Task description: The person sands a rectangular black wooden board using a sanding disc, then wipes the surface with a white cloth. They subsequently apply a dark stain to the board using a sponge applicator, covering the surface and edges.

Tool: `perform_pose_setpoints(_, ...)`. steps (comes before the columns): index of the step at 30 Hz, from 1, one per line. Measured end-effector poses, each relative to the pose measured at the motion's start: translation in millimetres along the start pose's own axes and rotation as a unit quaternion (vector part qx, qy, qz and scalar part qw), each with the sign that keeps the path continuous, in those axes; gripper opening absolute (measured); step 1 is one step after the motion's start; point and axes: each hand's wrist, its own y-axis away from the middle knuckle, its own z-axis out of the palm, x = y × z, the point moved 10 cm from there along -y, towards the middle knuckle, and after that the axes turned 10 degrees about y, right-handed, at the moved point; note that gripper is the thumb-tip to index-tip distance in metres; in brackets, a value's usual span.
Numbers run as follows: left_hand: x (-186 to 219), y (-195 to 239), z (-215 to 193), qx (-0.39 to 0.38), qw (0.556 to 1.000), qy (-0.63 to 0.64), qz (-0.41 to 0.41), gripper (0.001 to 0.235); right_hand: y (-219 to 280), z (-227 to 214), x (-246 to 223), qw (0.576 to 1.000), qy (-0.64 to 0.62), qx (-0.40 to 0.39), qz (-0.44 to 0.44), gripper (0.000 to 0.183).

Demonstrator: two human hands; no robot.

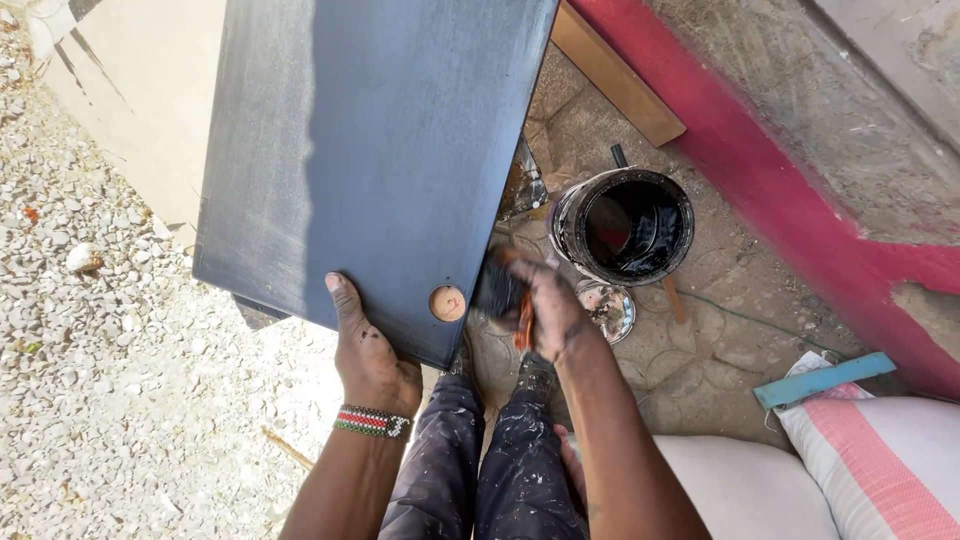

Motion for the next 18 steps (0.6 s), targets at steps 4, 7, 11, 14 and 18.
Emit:
perform_pose_setpoints(4,-3.3,-3.2,-1.9,-0.003,1.000,0.006,-0.019,0.083,36.1,-6.8,86.8,0.981,0.162,-0.010,0.110,0.074)
perform_pose_setpoints(7,-11.8,-3.9,-1.9,-0.002,0.999,-0.001,-0.040,0.086,40.5,-35.3,132.1,0.971,0.187,-0.078,0.127,0.063)
perform_pose_setpoints(11,-35.1,-29.0,0.8,-0.079,0.991,0.075,-0.083,0.087,54.4,-60.2,121.9,0.987,-0.047,-0.108,0.111,0.048)
perform_pose_setpoints(14,-32.6,-23.1,6.3,-0.093,0.986,0.081,-0.109,0.089,53.8,-91.1,94.7,0.995,-0.022,-0.062,0.076,0.054)
perform_pose_setpoints(18,-37.3,-73.8,-13.5,-0.151,0.971,0.089,-0.161,0.067,45.2,-85.1,64.4,0.988,-0.065,-0.139,0.000,0.050)
